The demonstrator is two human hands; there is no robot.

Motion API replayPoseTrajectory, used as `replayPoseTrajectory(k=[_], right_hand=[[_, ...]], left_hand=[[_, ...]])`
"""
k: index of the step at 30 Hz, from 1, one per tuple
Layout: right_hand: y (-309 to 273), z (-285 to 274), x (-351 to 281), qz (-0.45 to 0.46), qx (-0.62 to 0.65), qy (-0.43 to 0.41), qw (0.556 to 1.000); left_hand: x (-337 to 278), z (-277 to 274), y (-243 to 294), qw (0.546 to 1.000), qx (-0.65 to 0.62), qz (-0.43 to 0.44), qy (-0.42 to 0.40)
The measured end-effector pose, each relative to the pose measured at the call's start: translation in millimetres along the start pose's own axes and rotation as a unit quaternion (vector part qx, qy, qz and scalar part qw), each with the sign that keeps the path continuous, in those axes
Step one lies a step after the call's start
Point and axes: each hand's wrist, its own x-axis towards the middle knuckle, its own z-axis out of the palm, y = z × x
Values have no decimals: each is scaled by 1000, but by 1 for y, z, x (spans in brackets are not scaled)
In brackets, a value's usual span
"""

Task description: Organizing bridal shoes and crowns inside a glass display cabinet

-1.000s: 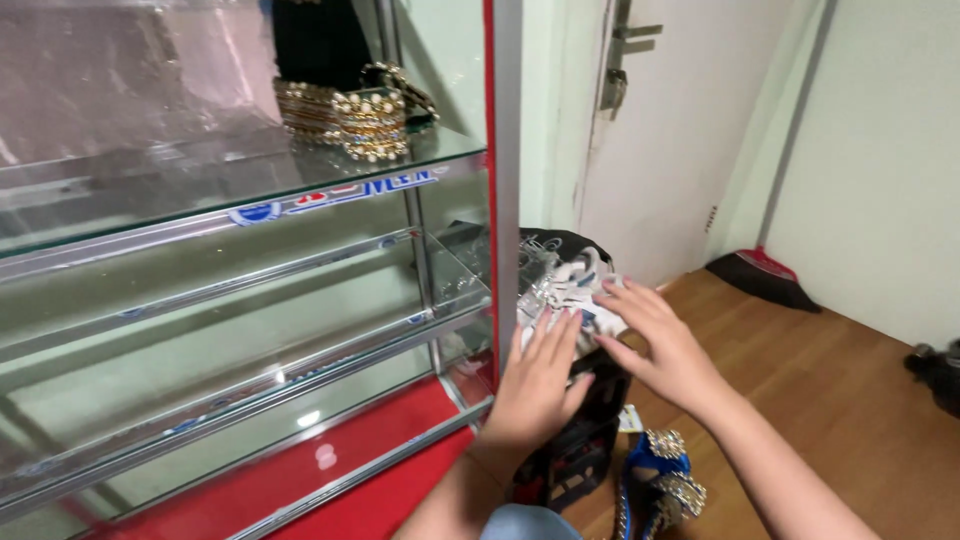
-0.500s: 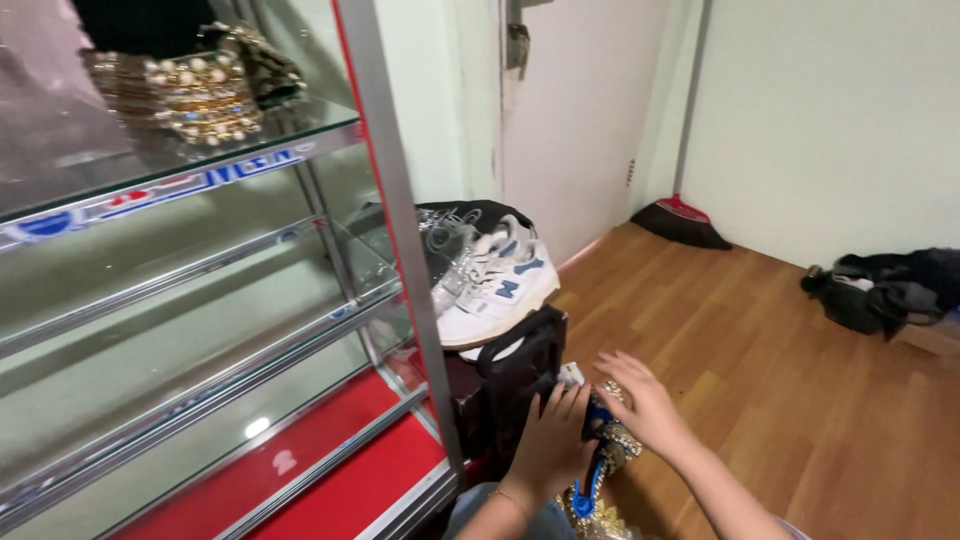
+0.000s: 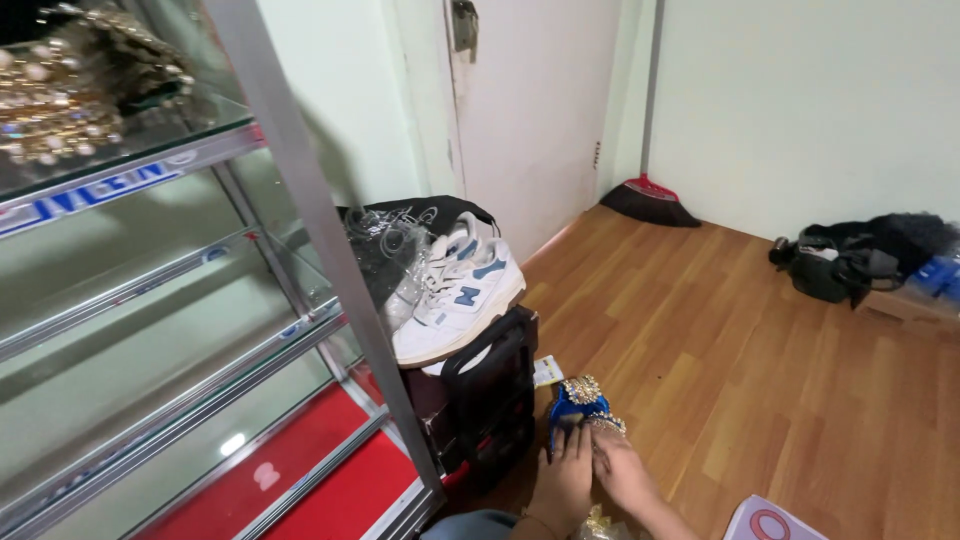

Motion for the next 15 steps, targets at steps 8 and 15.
replayPoseTrajectory(k=[8, 15], right_hand=[[17, 39, -23, 80, -66, -49, 993], [53, 88, -42, 194, -111, -160, 962]], left_hand=[[4, 3, -9, 984, -12, -10, -177], [6, -10, -18, 968, 18, -28, -250]])
